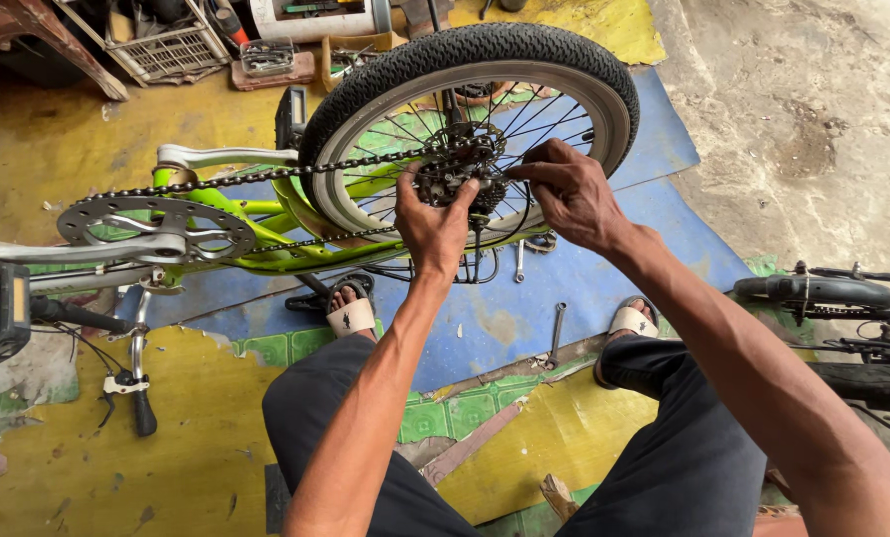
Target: The person adjusts the rear derailleur and chain on a green bicycle using a hex wrench. They rotate the wheel, manipulate the derailleur cable, and make fine adjustments to the gear mechanism.
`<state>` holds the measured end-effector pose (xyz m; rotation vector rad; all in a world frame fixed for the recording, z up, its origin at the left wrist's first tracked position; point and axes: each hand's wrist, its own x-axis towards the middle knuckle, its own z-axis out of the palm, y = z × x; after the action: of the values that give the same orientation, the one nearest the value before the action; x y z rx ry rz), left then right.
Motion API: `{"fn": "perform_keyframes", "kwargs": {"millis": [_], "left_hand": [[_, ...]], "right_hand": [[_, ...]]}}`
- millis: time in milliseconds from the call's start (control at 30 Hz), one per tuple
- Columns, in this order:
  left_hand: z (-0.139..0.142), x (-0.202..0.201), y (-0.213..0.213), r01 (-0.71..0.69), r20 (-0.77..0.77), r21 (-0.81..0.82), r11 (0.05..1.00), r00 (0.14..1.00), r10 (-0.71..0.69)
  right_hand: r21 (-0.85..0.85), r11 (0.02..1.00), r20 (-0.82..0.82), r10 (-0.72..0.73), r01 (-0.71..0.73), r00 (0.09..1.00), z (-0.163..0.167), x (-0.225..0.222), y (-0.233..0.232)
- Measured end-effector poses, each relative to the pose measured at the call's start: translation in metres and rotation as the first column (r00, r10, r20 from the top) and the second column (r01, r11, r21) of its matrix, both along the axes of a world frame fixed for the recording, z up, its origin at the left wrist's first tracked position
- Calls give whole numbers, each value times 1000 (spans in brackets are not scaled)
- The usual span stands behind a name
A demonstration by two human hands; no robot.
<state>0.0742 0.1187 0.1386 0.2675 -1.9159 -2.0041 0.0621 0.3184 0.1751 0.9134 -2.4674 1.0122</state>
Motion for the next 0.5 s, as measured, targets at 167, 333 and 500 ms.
{"fn": "perform_keyframes", "kwargs": {"millis": [167, 333, 500], "left_hand": [[-4, -3, 1, -3, 58, -56, 998, 998, 7], [-11, -4, 3, 3, -16, -118, 993, 1000, -5], [-16, -8, 6, -7, 51, -111, 994, 999, 12]], "right_hand": [[94, 995, 129, -27, 15, 991, 9, -12, -2], [256, 951, -122, -145, 173, 982, 16, 8, -12], [537, 820, -233, -83, 199, 969, 0, 22, -47]]}}
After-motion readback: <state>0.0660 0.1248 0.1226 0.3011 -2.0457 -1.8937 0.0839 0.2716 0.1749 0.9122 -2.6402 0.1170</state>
